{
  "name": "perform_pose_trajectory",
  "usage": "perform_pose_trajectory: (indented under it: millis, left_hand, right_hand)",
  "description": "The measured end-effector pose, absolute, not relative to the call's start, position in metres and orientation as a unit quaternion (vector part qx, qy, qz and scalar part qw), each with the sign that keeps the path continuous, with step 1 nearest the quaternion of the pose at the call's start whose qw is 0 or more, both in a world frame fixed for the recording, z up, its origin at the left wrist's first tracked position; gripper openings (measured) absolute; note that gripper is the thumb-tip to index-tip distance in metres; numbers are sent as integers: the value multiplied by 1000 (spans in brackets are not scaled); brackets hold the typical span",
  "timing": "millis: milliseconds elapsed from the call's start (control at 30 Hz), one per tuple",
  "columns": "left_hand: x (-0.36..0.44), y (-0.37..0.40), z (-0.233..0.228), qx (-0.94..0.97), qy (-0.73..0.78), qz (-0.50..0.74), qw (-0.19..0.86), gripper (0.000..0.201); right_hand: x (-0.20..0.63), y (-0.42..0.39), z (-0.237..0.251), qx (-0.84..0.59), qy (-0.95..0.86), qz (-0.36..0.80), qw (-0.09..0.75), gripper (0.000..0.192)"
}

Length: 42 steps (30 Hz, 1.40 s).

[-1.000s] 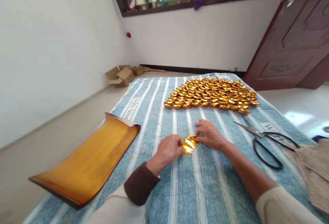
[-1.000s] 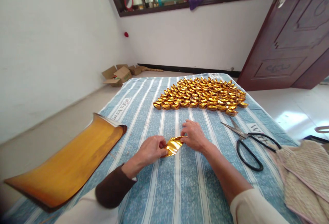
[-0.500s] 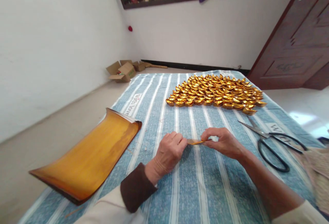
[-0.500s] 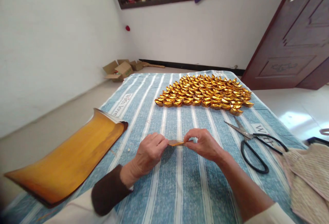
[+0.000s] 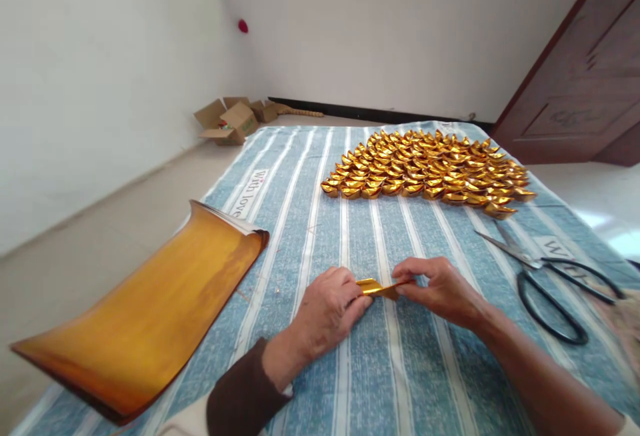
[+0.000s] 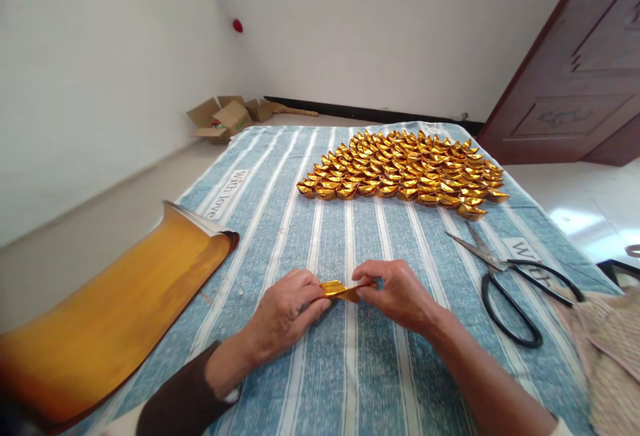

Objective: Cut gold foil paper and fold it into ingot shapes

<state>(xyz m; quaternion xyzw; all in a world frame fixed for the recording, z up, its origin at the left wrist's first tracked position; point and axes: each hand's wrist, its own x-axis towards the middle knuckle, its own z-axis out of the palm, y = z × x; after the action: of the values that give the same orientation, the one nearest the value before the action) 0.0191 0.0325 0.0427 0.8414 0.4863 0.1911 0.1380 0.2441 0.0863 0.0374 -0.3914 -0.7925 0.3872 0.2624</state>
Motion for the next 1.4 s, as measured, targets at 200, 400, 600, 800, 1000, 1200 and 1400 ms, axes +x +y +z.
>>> perform_pose_trajectory:
  millis: [200,400,600,800,1000,1200,1400]
  left_hand:
    - [21,37,37,830,505,189,143,23]
    - [23,36,31,824,520,190,119,27]
    - [26,33,23,829,506,230,66,28]
    - [27,30,22,852,473,222,11,30]
    - [27,29,21,855,468,222,8,26]
    - [28,28,21,853,468,233,9,21]
    - [28,27,22,849,477,227,10,21]
  right_hand:
    - [240,84,37,-377,-813,347,275,17]
    - [239,84,32,-384,-842,281,253,19]
    - [236,81,30,-375,-861,238,250,22]
    - [234,79,28,-381,-867,209,243,24]
    - [232,79,27,-382,-869,191,249,25]
    - [231,78,25,-383,-870,182,253,24]
    - [230,78,25,-389,-871,172,248,27]
